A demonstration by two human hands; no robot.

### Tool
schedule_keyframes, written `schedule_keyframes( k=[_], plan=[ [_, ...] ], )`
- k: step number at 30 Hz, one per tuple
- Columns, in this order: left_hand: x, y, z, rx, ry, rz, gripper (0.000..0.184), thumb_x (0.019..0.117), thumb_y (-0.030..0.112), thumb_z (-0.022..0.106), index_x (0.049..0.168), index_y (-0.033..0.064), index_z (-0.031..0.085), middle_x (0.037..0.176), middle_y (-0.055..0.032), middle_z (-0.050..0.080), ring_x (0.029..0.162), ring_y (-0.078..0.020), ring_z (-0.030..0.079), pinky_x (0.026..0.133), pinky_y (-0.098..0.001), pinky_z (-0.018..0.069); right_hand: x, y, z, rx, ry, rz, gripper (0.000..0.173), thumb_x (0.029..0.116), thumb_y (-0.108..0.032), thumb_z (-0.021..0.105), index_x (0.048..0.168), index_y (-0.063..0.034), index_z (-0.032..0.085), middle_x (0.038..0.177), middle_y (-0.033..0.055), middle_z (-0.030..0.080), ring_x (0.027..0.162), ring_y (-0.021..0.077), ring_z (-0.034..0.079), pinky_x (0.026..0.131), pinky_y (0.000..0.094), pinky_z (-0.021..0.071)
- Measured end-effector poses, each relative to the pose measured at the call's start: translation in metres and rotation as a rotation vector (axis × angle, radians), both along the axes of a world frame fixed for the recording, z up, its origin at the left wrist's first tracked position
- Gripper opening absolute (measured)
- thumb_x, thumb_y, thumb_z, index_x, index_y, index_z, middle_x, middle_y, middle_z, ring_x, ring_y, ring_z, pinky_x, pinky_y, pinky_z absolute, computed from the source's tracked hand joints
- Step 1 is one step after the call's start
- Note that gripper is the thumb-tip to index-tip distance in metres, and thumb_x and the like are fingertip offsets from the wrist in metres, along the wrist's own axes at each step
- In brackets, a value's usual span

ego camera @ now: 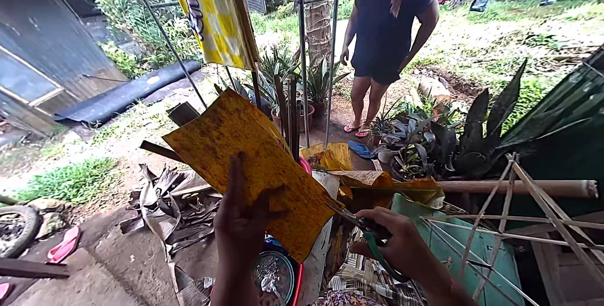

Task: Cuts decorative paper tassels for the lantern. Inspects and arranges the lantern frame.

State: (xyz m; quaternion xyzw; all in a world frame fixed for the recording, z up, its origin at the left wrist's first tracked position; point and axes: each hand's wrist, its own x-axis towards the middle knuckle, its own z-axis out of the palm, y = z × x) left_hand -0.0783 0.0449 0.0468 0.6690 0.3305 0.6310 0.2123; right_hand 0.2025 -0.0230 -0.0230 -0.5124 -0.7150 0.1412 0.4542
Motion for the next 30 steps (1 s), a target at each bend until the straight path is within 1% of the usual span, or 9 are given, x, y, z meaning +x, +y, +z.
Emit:
schedule_keyframes(
  k=[3, 5, 7, 10, 13, 17, 21, 25, 30],
  plan=[
    [0.001, -0.001, -0.001, -0.017, -0.013, -0.03, 0.079, 0.0911, -0.006, 0.065, 0.161, 0.0111, 0.031, 0.157, -0.0034, 0.046, 0.106, -0.0095, 0.071, 0.077, -0.0271, 0.065, 0.002, 0.0, 0.0, -0.001, 0.006, 0.001, 0.059, 0.078, -0.066, 0.077, 0.11, -0.0159, 0.076, 0.086, -0.0062, 0.067, 0.071, -0.0052, 0.056, 0.061, 0.0119, 0.0482],
    [0.003, -0.002, -0.001, -0.035, -0.029, -0.023, 0.078, 0.0912, -0.005, 0.066, 0.16, 0.0099, 0.033, 0.156, -0.0037, 0.047, 0.107, -0.0091, 0.071, 0.078, -0.0263, 0.0648, 0.002, 0.001, -0.001, 0.004, 0.012, 0.005, 0.059, 0.0777, -0.066, 0.077, 0.11, -0.0164, 0.076, 0.086, -0.0067, 0.067, 0.071, -0.0052, 0.056, 0.061, 0.0121, 0.0486],
    [0.002, -0.003, -0.002, -0.034, -0.012, -0.007, 0.077, 0.0909, -0.003, 0.067, 0.16, 0.0075, 0.033, 0.156, -0.0045, 0.047, 0.113, -0.0087, 0.068, 0.084, -0.0251, 0.0627, 0.003, 0.001, -0.002, 0.007, 0.03, 0.019, 0.059, 0.0784, -0.065, 0.077, 0.11, -0.0154, 0.076, 0.086, -0.0063, 0.068, 0.071, -0.005, 0.057, 0.061, 0.0121, 0.0488],
    [0.001, -0.003, -0.003, -0.019, -0.007, -0.019, 0.077, 0.091, -0.004, 0.068, 0.159, 0.0056, 0.032, 0.157, -0.0054, 0.045, 0.115, -0.0095, 0.067, 0.085, -0.0253, 0.0627, 0.004, 0.002, -0.002, -0.004, 0.05, 0.045, 0.057, 0.0788, -0.063, 0.078, 0.109, -0.0147, 0.075, 0.088, -0.0063, 0.069, 0.073, -0.005, 0.058, 0.063, 0.012, 0.0501],
    [-0.001, -0.003, -0.004, -0.016, 0.024, 0.031, 0.077, 0.0906, 0.001, 0.069, 0.158, 0.0027, 0.033, 0.154, -0.0066, 0.049, 0.119, -0.006, 0.065, 0.093, -0.0217, 0.0582, 0.004, 0.001, -0.002, -0.002, 0.078, 0.086, 0.055, 0.0801, -0.06, 0.079, 0.107, -0.0121, 0.075, 0.089, -0.0042, 0.072, 0.074, -0.0045, 0.06, 0.063, 0.0121, 0.0509],
    [-0.002, -0.003, -0.002, -0.015, 0.034, 0.048, 0.076, 0.0909, 0.001, 0.069, 0.158, 0.0022, 0.034, 0.152, -0.0064, 0.052, 0.117, -0.0042, 0.065, 0.092, -0.0199, 0.058, 0.003, 0.0, -0.002, -0.016, 0.125, 0.119, 0.053, 0.0797, -0.056, 0.081, 0.105, -0.0099, 0.076, 0.085, -0.0041, 0.072, 0.069, -0.0058, 0.059, 0.06, 0.0114, 0.0499],
    [-0.001, -0.004, -0.003, 0.018, 0.066, 0.027, 0.074, 0.0907, 0.002, 0.069, 0.156, -0.0014, 0.035, 0.153, -0.0085, 0.051, 0.123, -0.0045, 0.062, 0.098, -0.0199, 0.0551, 0.001, -0.001, 0.0, -0.084, 0.149, 0.152, 0.055, 0.0804, -0.057, 0.08, 0.109, -0.0104, 0.076, 0.087, -0.005, 0.072, 0.069, -0.0055, 0.059, 0.06, 0.0111, 0.0491],
    [0.002, -0.006, -0.004, 0.019, 0.063, -0.01, 0.074, 0.0911, 0.003, 0.07, 0.156, 0.0, 0.036, 0.154, -0.0075, 0.05, 0.124, -0.0058, 0.062, 0.098, -0.0213, 0.0559, -0.002, -0.001, 0.0, -0.075, 0.157, 0.14, 0.054, 0.0811, -0.056, 0.08, 0.108, -0.0103, 0.075, 0.085, -0.005, 0.071, 0.066, -0.0063, 0.056, 0.057, 0.0108, 0.0472],
    [0.0, -0.007, -0.005, 0.04, 0.048, -0.026, 0.075, 0.0905, 0.002, 0.07, 0.157, 0.0008, 0.036, 0.156, -0.0069, 0.048, 0.127, -0.0062, 0.06, 0.1, -0.022, 0.055, -0.007, -0.003, -0.002, -0.109, 0.216, 0.157, 0.051, 0.0804, -0.053, 0.082, 0.106, -0.0089, 0.076, 0.082, -0.005, 0.071, 0.065, -0.0065, 0.058, 0.057, 0.0109, 0.0491]
  ],
)
